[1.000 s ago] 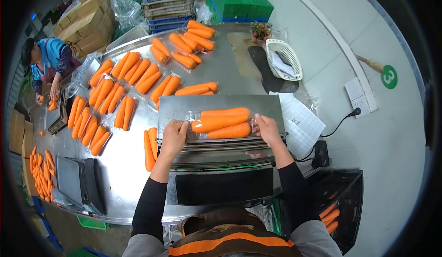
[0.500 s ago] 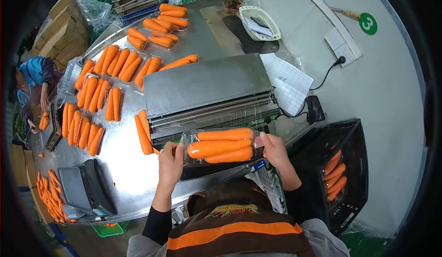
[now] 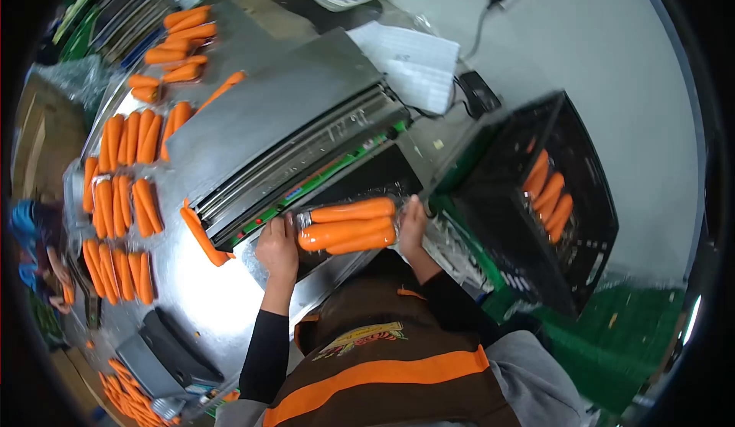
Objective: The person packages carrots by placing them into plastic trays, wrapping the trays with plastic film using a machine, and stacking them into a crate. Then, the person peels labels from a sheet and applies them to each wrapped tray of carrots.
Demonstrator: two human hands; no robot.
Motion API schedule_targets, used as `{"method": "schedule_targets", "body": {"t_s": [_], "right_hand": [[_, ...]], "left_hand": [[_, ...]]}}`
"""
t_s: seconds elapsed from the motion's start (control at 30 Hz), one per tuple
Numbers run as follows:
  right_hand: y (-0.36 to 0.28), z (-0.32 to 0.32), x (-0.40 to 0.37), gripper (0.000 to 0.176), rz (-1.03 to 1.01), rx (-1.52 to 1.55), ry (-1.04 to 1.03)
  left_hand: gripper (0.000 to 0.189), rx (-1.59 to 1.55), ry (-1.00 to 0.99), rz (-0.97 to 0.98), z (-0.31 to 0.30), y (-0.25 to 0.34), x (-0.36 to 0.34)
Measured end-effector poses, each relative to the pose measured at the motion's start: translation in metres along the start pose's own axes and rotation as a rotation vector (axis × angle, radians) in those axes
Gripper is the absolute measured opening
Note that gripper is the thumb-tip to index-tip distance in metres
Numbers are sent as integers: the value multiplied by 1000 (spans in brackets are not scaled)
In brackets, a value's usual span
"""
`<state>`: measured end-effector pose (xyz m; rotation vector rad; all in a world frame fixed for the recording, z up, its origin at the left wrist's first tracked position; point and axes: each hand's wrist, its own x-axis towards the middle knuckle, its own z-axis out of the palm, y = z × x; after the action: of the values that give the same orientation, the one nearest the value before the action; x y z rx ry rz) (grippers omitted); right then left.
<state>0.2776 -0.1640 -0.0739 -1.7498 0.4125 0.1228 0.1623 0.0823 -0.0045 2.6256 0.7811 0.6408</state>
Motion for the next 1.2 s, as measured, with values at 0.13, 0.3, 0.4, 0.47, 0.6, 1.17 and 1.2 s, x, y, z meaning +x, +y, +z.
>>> {"method": "schedule_targets", "body": {"t_s": [0.13, 0.3, 0.4, 0.47, 0.6, 1.17, 1.2], "right_hand": [[4, -24, -52, 43, 505, 913, -680], [-60, -61, -114, 37, -413, 94, -1081], [-82, -86, -113, 35, -146, 120, -1427], [-106, -110, -110, 35, -101, 78, -1142], [-160, -178, -98, 44, -56, 548, -857], [-186, -435, -2, 42, -202, 772, 284], [-183, -460, 15, 41, -148, 788, 373]], "left_hand": [[27, -425, -347, -232, 3, 4, -3], [35, -2058, -740, -1308, -28, 26, -42], [39, -2106, -1024, -1269, -73, 48, -63], [42, -2061, -1135, -1303, -82, 68, -73], [47, -1966, -1301, -1361, -81, 108, -67], [45, -1843, -1805, -727, -27, 473, 23], [31, -1803, -1616, -687, -29, 483, 23]]}}
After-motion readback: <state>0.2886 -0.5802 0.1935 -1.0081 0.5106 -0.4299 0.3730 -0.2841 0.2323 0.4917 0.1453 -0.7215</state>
